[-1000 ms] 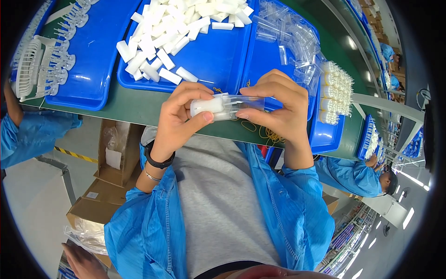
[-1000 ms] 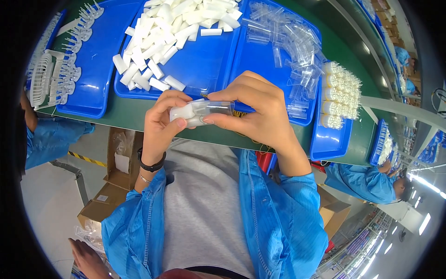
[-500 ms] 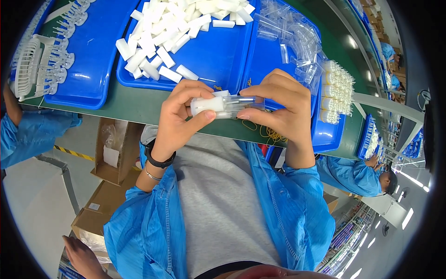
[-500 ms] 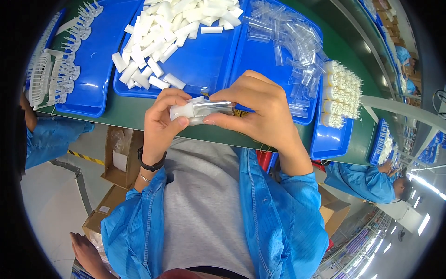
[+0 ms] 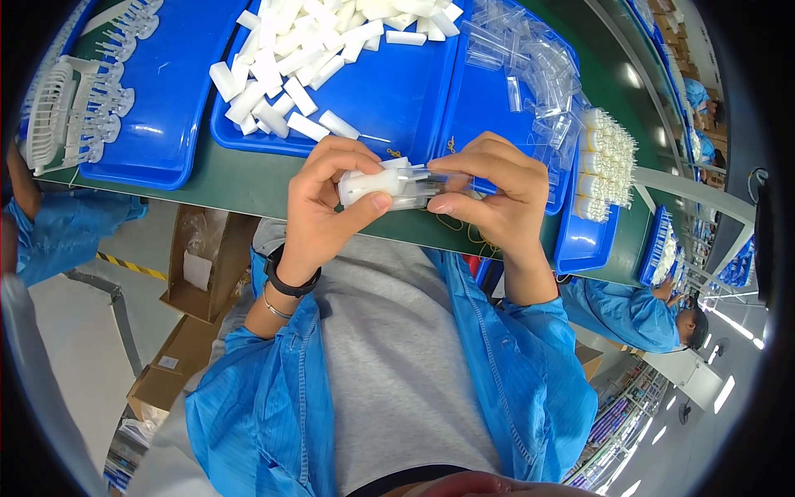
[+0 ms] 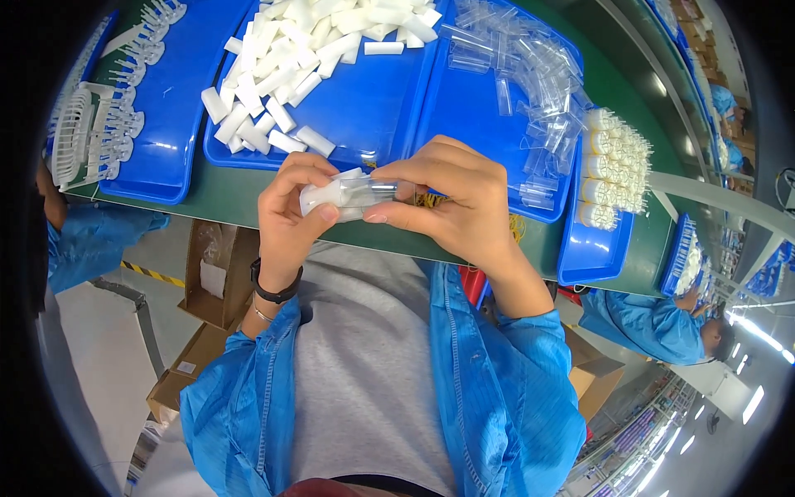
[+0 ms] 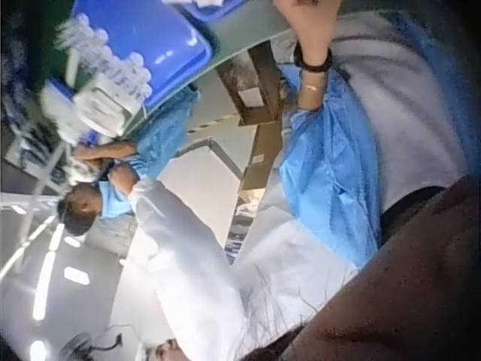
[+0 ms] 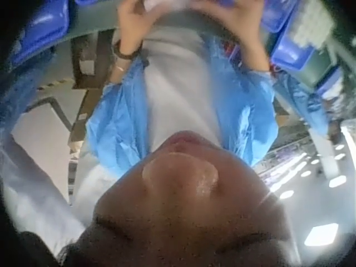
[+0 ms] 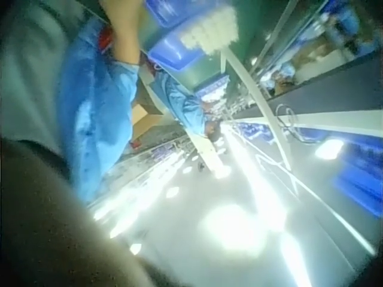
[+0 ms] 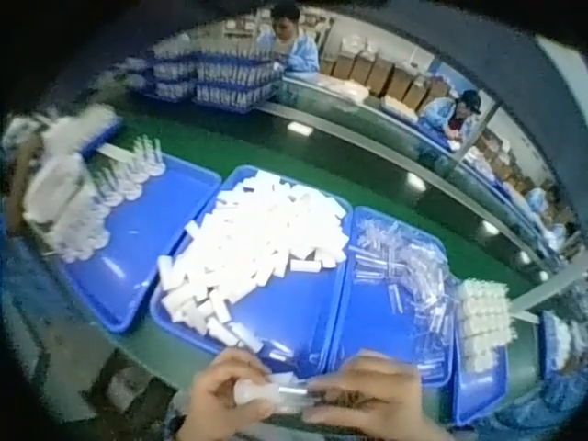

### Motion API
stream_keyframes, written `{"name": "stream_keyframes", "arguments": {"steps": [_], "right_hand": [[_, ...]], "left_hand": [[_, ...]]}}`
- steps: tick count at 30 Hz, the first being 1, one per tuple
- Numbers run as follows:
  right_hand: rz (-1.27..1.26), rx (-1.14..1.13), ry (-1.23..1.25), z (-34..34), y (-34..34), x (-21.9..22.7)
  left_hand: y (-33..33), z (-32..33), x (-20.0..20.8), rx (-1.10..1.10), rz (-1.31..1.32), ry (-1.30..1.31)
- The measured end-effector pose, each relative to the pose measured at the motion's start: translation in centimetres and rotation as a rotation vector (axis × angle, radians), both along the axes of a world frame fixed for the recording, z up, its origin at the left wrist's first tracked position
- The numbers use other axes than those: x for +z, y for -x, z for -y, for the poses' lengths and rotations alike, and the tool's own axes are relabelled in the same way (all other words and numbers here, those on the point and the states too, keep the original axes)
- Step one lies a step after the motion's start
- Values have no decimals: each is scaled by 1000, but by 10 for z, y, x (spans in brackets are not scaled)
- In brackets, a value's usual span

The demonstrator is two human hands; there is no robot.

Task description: The person assembles components by placing foam pieces onto the prongs of plastic bases, sliding clear plastic sleeves over the foam, and securing the assembly with a rubber band.

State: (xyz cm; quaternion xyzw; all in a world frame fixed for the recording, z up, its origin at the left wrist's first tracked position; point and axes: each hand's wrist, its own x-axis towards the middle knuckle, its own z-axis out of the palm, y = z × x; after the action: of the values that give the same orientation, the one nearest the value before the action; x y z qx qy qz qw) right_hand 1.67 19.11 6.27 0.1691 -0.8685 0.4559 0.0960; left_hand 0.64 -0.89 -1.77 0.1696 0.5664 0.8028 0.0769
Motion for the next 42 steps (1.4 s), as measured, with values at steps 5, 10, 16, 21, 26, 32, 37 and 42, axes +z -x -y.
{"name": "stream_keyframes", "arguments": {"steps": [5,10,16,21,26,32,37,42], "right_hand": [[-54,-30,-1,5,-4,-4],[-121,-35,-25,7,-5,-5],[-150,-56,29,6,-5,-7],[-63,-17,11,4,-4,-4],[241,-10,134,1,-4,-2],[216,-8,261,-4,-3,-6],[167,21,257,-7,-4,-6],[243,0,266,-8,-4,-6]], "left_hand": [[-2,-2,3,40,-12,31],[-3,-1,4,50,-68,24],[-2,1,10,43,-117,104],[2,8,10,11,-165,220],[1,6,10,-20,-89,160],[5,10,2,-150,195,-258],[3,12,2,-182,458,-413],[6,9,-1,-89,100,-181]]}}
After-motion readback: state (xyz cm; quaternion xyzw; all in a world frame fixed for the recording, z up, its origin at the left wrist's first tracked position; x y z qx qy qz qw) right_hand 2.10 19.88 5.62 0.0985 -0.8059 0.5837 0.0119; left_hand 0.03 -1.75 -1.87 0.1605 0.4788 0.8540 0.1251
